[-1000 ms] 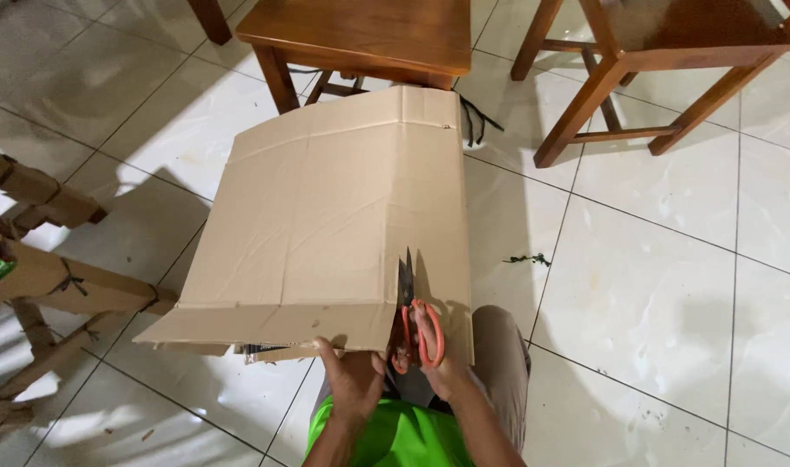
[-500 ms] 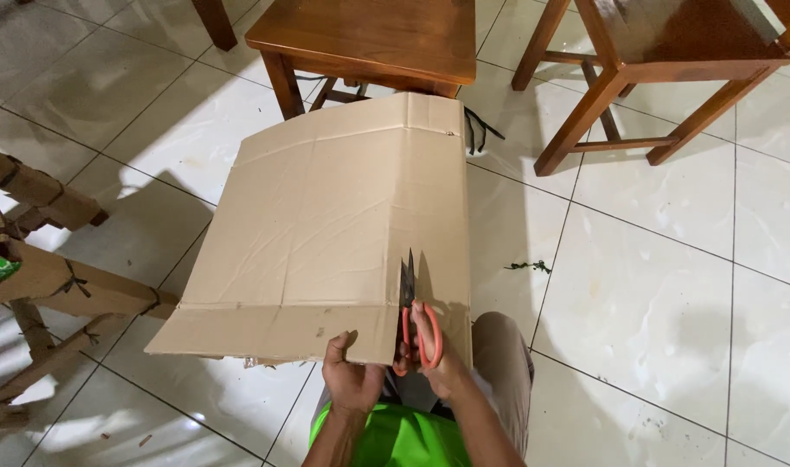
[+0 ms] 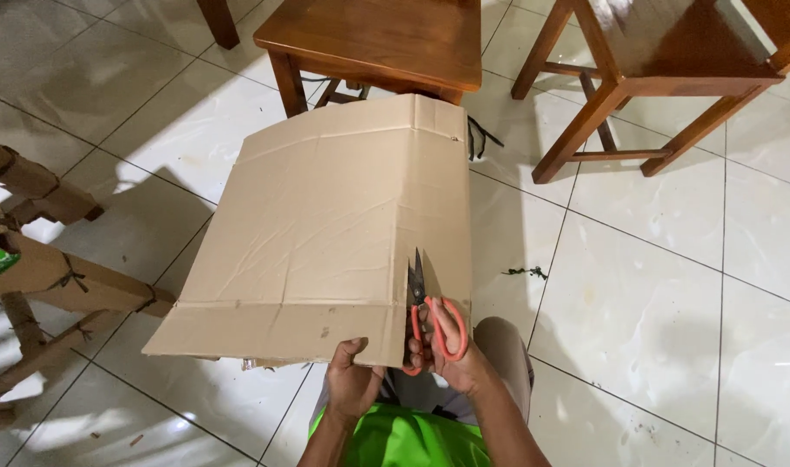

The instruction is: Cutting a cardboard box into smaller pieces using scissors

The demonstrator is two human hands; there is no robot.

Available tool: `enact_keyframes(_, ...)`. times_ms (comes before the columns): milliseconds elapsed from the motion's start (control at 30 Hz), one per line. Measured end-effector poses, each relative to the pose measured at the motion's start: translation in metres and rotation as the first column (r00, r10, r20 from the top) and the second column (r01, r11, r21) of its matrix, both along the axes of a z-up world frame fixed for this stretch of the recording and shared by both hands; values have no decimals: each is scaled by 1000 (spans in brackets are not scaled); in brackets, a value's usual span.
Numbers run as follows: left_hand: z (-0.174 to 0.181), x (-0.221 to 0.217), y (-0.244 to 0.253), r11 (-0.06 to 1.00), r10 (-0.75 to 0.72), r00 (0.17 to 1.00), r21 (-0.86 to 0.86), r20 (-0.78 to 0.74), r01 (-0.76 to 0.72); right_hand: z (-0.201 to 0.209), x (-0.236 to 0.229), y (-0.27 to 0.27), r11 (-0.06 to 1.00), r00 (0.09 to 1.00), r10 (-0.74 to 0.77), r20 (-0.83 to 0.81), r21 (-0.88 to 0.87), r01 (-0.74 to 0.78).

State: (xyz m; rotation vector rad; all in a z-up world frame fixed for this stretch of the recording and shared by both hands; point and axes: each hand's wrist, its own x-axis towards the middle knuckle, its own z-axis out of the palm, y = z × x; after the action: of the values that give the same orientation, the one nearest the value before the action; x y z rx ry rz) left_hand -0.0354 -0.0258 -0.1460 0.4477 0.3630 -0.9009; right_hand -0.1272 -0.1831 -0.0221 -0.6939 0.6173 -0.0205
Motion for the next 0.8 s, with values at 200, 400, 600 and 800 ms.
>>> enact_keyframes(200, 24, 4, 1, 997, -77, 995, 17, 55, 76, -15, -3, -7, 999, 997, -26, -66, 26, 28)
enact_keyframes(400, 28, 10, 6, 997, -66, 993, 32, -102, 69, -3, -6, -25, 987, 993, 118, -3, 110, -117)
enact_keyframes(600, 49, 15, 15, 979, -198, 980, 61, 30, 196, 4, -4, -14, 985, 996, 64, -68, -158, -74)
enact_keyframes(800, 94, 5, 13, 963, -270, 960, 36, 76, 268, 12, 3, 1, 995, 999, 19, -28, -96, -22)
